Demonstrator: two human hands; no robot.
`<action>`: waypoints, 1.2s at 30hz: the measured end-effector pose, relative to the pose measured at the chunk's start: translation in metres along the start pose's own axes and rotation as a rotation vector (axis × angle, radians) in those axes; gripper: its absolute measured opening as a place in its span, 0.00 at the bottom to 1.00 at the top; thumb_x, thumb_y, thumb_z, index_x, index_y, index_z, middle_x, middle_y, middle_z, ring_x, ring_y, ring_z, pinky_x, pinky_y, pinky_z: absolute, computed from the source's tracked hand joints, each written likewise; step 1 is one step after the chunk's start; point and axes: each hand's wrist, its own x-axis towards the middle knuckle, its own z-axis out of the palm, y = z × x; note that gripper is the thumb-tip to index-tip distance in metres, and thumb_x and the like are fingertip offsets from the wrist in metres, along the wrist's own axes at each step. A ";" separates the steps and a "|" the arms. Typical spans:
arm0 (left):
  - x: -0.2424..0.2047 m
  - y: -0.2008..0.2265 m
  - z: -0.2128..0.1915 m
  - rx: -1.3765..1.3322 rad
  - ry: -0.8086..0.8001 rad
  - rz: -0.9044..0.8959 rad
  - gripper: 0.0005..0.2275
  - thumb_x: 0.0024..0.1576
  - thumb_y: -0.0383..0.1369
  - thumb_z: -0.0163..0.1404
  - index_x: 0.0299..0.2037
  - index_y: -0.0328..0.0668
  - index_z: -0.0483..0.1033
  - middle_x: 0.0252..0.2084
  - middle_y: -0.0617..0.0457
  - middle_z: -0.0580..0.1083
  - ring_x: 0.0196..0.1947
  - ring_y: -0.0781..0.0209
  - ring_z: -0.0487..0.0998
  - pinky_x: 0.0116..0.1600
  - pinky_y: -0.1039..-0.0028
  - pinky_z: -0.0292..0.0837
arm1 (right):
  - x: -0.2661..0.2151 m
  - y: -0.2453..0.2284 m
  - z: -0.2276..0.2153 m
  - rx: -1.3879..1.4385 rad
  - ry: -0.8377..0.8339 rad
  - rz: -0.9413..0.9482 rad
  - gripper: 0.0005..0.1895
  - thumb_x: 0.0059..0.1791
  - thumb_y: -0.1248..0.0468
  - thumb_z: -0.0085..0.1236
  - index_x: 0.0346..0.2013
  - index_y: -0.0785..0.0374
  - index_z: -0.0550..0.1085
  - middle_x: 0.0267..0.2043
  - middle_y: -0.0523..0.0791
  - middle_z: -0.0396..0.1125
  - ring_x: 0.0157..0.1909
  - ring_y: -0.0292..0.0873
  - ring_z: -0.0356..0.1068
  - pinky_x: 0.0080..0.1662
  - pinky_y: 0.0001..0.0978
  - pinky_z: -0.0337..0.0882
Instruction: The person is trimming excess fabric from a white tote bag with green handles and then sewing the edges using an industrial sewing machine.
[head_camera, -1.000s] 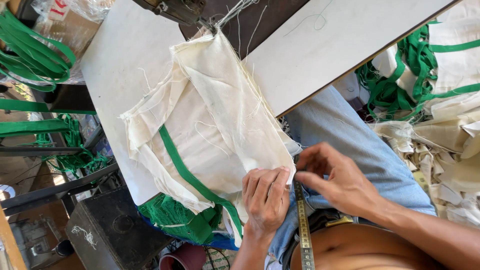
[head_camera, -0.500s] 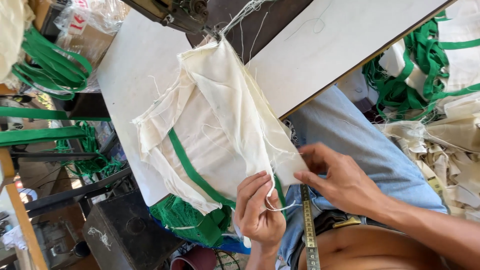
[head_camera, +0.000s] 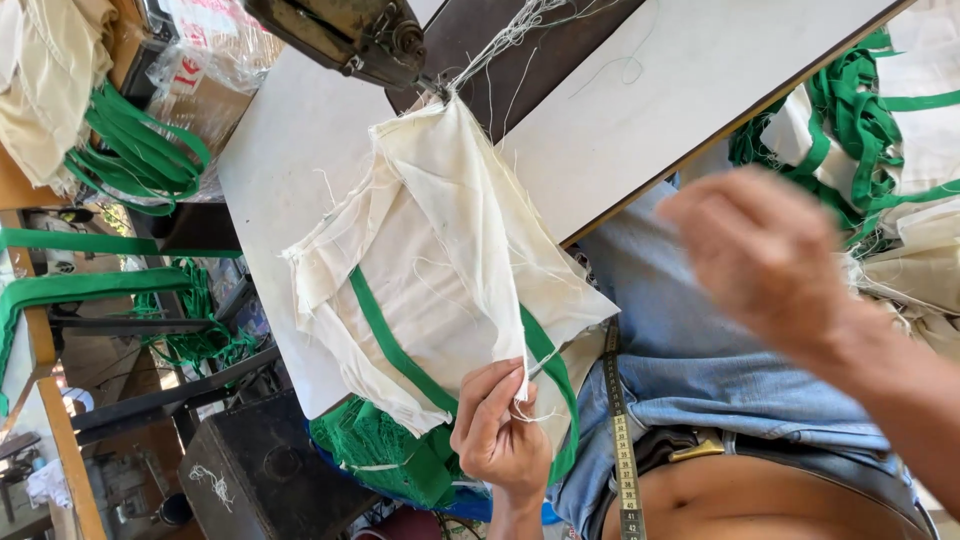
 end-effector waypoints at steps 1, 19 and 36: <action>0.000 0.001 -0.001 -0.017 -0.011 -0.001 0.04 0.58 0.28 0.57 0.38 0.34 0.80 0.36 0.43 0.80 0.36 0.52 0.84 0.39 0.72 0.84 | 0.001 0.012 -0.011 -0.187 0.058 0.021 0.02 0.58 0.76 0.66 0.41 0.74 0.82 0.38 0.57 0.76 0.34 0.48 0.73 0.28 0.35 0.72; 0.009 0.000 -0.003 0.005 -0.209 0.041 0.04 0.58 0.29 0.58 0.40 0.39 0.81 0.39 0.50 0.81 0.38 0.54 0.84 0.42 0.71 0.85 | 0.004 -0.005 -0.030 0.057 -0.165 -0.065 0.11 0.49 0.62 0.66 0.43 0.64 0.78 0.40 0.49 0.74 0.41 0.50 0.72 0.48 0.43 0.75; 0.021 0.006 0.005 0.039 -0.098 0.115 0.13 0.63 0.37 0.52 0.32 0.38 0.83 0.31 0.51 0.81 0.28 0.57 0.81 0.32 0.72 0.82 | -0.091 0.085 -0.002 0.207 -0.768 0.486 0.05 0.45 0.49 0.60 0.30 0.41 0.80 0.30 0.32 0.69 0.33 0.31 0.80 0.40 0.30 0.74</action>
